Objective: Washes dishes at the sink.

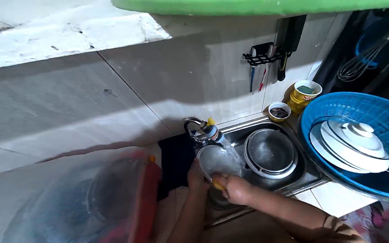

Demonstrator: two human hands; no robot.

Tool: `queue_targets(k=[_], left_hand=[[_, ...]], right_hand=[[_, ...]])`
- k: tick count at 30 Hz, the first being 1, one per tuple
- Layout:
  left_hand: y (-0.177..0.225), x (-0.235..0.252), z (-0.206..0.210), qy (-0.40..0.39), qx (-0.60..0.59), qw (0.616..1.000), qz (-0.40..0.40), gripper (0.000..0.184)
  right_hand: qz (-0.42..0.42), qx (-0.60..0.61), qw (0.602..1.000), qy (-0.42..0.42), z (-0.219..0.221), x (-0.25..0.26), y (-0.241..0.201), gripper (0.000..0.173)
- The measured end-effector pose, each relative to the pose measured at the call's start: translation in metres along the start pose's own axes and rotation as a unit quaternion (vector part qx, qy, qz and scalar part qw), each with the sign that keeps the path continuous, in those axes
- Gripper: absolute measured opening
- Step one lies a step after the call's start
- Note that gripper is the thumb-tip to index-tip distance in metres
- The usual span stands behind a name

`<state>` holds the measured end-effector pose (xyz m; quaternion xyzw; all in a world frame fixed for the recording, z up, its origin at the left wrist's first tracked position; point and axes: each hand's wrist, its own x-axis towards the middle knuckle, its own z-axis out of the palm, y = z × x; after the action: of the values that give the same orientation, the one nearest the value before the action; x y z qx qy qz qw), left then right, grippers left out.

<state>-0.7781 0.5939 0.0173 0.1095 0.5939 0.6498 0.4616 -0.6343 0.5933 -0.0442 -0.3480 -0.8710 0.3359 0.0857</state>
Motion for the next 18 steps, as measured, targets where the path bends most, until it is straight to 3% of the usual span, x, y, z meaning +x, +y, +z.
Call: queue_targets(k=[4, 8, 11, 16, 18], left_hand=[[-0.032, 0.021, 0.01, -0.054, 0.181, 0.979, 0.083, 0.057], [-0.075, 0.062, 0.021, -0.151, 0.427, 0.851, 0.266, 0.055], [-0.072, 0.059, 0.05, -0.167, 0.512, 0.809, 0.234, 0.05], [-0.058, 0.076, 0.102, -0.162, 0.499, 0.836, 0.16, 0.05], [-0.054, 0.076, 0.117, -0.176, 0.511, 0.827, 0.154, 0.052]], right_hand=[[0.062, 0.138, 0.978, 0.141, -0.004, -0.004, 0.017, 0.056], [0.088, 0.224, 0.928, 0.284, -0.011, 0.005, 0.055, 0.041], [0.116, 0.229, 0.908, 0.332, -0.02, 0.012, 0.075, 0.039], [0.156, 0.248, 0.892, 0.344, -0.03, 0.023, 0.07, 0.038], [0.162, 0.267, 0.878, 0.363, -0.035, 0.03, 0.068, 0.037]])
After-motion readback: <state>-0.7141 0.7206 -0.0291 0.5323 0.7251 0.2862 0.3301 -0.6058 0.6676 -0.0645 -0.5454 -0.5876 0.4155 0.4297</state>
